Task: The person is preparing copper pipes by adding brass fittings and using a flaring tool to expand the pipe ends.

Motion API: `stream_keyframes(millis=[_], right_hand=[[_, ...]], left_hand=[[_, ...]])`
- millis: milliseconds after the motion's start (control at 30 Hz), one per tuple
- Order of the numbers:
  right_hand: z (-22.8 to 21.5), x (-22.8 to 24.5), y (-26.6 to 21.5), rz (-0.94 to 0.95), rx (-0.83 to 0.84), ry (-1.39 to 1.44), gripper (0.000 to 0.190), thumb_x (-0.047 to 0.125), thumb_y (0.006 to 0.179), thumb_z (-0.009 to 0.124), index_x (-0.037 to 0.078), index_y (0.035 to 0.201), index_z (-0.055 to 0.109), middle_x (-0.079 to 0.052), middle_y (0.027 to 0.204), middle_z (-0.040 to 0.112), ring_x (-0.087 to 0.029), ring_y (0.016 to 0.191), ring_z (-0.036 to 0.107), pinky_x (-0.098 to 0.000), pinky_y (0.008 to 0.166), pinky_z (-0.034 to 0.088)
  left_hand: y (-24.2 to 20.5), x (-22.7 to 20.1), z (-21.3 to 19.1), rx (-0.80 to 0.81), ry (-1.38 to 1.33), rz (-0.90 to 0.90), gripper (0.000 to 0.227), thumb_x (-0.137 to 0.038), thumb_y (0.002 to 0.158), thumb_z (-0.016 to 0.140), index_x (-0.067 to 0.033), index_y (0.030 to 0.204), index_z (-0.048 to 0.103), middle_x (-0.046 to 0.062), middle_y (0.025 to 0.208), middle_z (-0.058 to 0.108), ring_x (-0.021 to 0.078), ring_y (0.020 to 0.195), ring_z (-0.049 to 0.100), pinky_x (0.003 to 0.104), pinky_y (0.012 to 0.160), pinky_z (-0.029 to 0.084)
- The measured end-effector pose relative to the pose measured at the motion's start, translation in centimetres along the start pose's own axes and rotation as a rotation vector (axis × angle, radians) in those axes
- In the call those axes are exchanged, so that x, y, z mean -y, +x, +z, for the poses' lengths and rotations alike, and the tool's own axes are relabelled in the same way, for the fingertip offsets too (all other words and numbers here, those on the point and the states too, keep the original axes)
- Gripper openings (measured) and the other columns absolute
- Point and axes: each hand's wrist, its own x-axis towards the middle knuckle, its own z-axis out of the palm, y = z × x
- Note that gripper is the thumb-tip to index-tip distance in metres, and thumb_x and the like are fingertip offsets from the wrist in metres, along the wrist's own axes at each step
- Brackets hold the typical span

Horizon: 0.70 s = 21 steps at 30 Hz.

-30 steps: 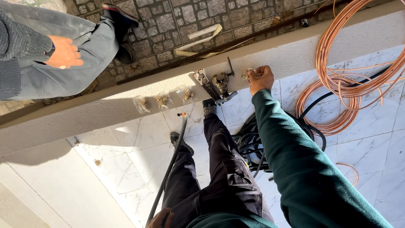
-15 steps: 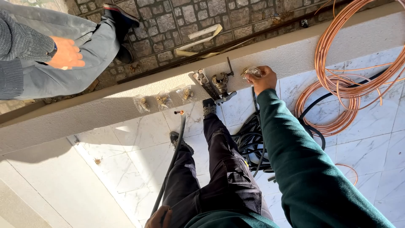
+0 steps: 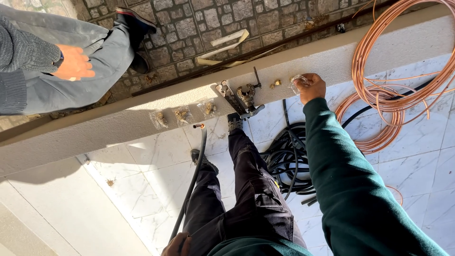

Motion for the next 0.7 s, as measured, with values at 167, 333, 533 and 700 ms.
stream_keyframes(millis=[167,333,533,700], right_hand=[[0.3,2.2,1.6,-0.035,0.035,0.006,0.044,0.000,0.079,0.085,0.001,0.115,0.059,-0.009,0.110,0.066,-0.015,0.096,0.070,-0.0282,0.082,0.062],[0.0,5.6,-0.6,-0.292,-0.125,-0.488,0.047,0.017,0.082,0.094,0.004,0.116,0.063,-0.013,0.117,0.062,-0.028,0.107,0.063,-0.0412,0.092,0.057],[0.8,9.2,-4.2,-0.468,-0.373,-0.836,0.041,0.028,0.086,0.087,0.010,0.118,0.067,-0.015,0.126,0.054,-0.038,0.118,0.048,-0.0518,0.095,0.040],[3.8,8.7,-4.8,-0.751,0.161,-0.925,0.045,0.012,0.081,0.081,0.016,0.125,0.072,-0.007,0.121,0.059,-0.031,0.113,0.053,-0.0465,0.095,0.041]], left_hand=[[-0.2,-0.7,-0.2,-0.027,-0.030,0.064,0.015,-0.024,0.084,0.074,-0.0171,0.097,0.077,0.010,0.092,0.083,0.0231,0.091,0.082,0.036,0.080,0.064],[-0.1,-0.4,-0.2,-0.059,-0.017,0.104,0.016,-0.025,0.084,0.074,-0.0172,0.097,0.078,0.011,0.090,0.082,0.0235,0.090,0.082,0.036,0.079,0.064],[0.3,0.1,0.1,-0.089,-0.027,0.091,0.016,-0.028,0.085,0.074,-0.0168,0.095,0.080,0.012,0.088,0.082,0.0239,0.088,0.083,0.037,0.077,0.064],[1.0,1.5,1.2,-0.139,-0.028,0.161,0.016,-0.029,0.086,0.073,-0.0156,0.092,0.078,0.011,0.084,0.082,0.0222,0.086,0.083,0.035,0.077,0.064]])
